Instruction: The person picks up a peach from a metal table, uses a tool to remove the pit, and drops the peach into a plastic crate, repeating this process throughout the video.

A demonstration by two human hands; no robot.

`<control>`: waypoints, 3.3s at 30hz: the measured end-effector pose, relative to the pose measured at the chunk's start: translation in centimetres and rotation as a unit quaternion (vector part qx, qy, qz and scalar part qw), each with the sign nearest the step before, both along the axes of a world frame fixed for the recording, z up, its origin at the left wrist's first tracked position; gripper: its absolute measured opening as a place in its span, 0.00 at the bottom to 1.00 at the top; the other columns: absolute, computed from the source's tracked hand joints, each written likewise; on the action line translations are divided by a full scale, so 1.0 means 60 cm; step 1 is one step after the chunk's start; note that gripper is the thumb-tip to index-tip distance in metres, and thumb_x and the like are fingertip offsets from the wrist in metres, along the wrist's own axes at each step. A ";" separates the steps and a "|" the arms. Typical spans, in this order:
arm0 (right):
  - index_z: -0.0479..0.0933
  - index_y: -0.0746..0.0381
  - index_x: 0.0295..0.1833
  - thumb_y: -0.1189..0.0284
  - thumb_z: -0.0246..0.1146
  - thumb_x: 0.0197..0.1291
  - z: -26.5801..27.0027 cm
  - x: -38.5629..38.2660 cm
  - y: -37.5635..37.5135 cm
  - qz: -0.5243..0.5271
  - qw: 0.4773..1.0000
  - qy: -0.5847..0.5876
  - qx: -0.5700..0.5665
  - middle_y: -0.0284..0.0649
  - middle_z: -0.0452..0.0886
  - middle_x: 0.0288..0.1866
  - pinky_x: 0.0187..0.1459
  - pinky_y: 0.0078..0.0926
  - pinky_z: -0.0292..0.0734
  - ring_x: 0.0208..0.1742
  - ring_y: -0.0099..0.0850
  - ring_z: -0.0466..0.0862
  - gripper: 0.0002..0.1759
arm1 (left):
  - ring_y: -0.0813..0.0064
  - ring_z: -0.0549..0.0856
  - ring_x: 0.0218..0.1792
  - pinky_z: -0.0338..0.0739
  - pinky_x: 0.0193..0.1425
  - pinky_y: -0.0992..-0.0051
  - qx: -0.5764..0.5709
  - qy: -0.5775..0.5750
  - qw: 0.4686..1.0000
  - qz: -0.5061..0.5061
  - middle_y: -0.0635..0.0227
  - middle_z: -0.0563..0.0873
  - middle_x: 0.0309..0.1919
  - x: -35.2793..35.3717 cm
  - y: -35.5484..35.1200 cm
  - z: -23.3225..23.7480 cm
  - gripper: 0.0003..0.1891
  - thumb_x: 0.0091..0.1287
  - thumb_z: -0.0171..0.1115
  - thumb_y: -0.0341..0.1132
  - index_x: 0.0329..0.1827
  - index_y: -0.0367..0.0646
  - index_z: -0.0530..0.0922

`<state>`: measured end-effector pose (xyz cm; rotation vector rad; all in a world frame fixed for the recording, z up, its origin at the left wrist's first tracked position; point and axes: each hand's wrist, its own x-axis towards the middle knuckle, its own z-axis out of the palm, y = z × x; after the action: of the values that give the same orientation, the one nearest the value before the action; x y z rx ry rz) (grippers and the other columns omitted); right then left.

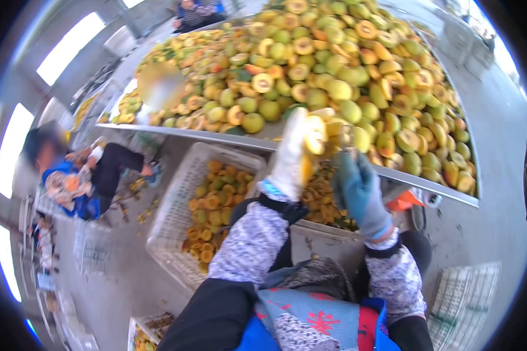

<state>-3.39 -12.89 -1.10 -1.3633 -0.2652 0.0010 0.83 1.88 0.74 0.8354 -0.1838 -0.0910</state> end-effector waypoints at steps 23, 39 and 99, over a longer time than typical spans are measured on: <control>0.80 0.66 0.48 0.61 0.61 0.75 -0.028 -0.015 0.001 -0.031 0.958 -0.135 -0.252 0.59 0.83 0.30 0.33 0.48 0.77 0.32 0.58 0.84 0.17 | 0.65 0.90 0.47 0.83 0.56 0.70 0.221 -0.091 0.971 -0.020 0.52 0.90 0.47 -0.041 0.000 0.028 0.27 0.83 0.44 0.48 0.53 0.30 0.83; 0.79 0.61 0.45 0.57 0.54 0.81 -0.050 -0.034 0.032 0.057 0.995 0.026 -0.074 0.30 0.76 0.27 0.30 0.17 0.68 0.29 0.14 0.70 0.19 | 0.58 0.90 0.48 0.87 0.54 0.63 0.064 0.030 0.997 0.007 0.51 0.88 0.51 -0.029 -0.006 -0.002 0.30 0.82 0.47 0.53 0.64 0.31 0.78; 0.82 0.63 0.40 0.56 0.60 0.76 -0.065 -0.047 -0.029 0.055 0.961 -0.017 -0.270 0.47 0.83 0.25 0.31 0.40 0.79 0.23 0.37 0.82 0.20 | 0.69 0.87 0.39 0.86 0.44 0.63 -0.147 0.062 0.985 0.073 0.68 0.87 0.40 0.024 0.001 -0.019 0.21 0.79 0.54 0.50 0.61 0.43 0.79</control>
<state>-6.24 -14.62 -5.01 -1.8901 -0.3871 0.1536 2.29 1.96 -0.43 0.5448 -0.0176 0.0214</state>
